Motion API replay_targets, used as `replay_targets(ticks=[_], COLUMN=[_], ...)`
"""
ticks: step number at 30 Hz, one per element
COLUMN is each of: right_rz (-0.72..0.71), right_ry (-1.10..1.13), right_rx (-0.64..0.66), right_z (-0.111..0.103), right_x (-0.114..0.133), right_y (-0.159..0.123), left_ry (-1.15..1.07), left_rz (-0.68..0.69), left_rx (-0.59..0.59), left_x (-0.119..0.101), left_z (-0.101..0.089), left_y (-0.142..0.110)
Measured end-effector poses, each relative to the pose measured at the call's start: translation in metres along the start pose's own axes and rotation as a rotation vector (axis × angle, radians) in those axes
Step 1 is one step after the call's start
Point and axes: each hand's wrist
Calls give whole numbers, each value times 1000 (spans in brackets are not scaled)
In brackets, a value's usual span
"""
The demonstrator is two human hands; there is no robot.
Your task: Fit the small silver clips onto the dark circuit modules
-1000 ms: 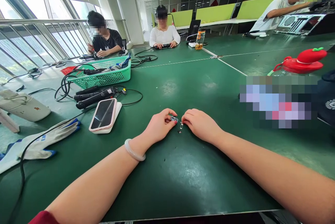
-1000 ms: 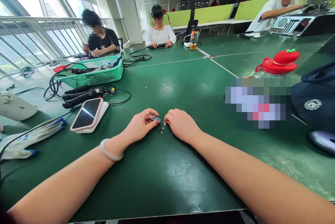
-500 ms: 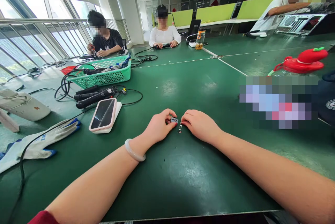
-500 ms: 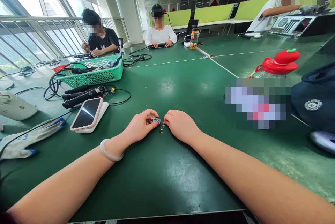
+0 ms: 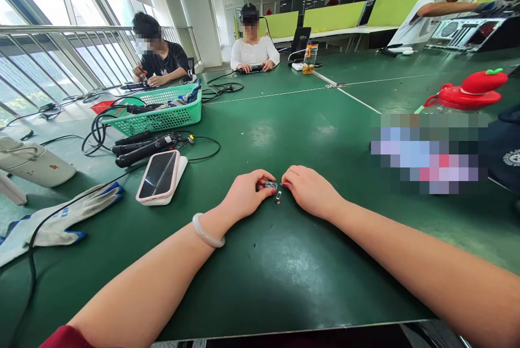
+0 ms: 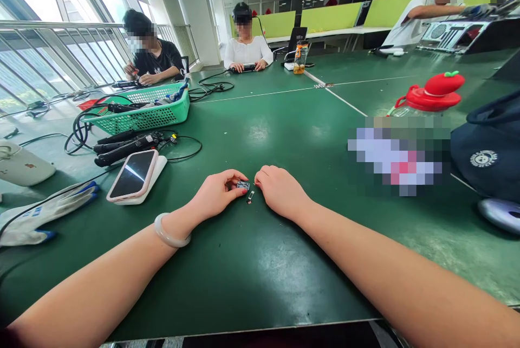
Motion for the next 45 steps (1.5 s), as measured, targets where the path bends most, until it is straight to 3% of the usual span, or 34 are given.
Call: replay_targets(ticks=[4, 15, 28, 34, 39, 45], right_rz=[-35, -76, -161, -110, -43, -130], right_ry=[90, 181, 106, 156, 198, 241], right_rx=[-138, -245, -250, -260, -131, 42], right_z=[-5, -10, -9, -11, -11, -8], right_x=[7, 12, 12, 9, 4, 8], right_y=[-1, -3, -5, -6, -7, -7], left_ry=[-41, -129, -178, -191, -110, -28], left_rz=[-8, -28, -19, -20, -49, -93], left_rx=[10, 20, 49, 44, -22, -69], left_x=[-3, -3, -3, -3, -1, 0], left_z=[-1, 1, 0, 0, -2, -4], left_y=[0, 0, 0, 0, 2, 3])
Point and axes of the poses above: each hand's wrist, its own y-axis towards the middle knuckle, its own z-axis out of the palm, x = y × z, and after that the axes turned 2 degrees about -x, right-handed
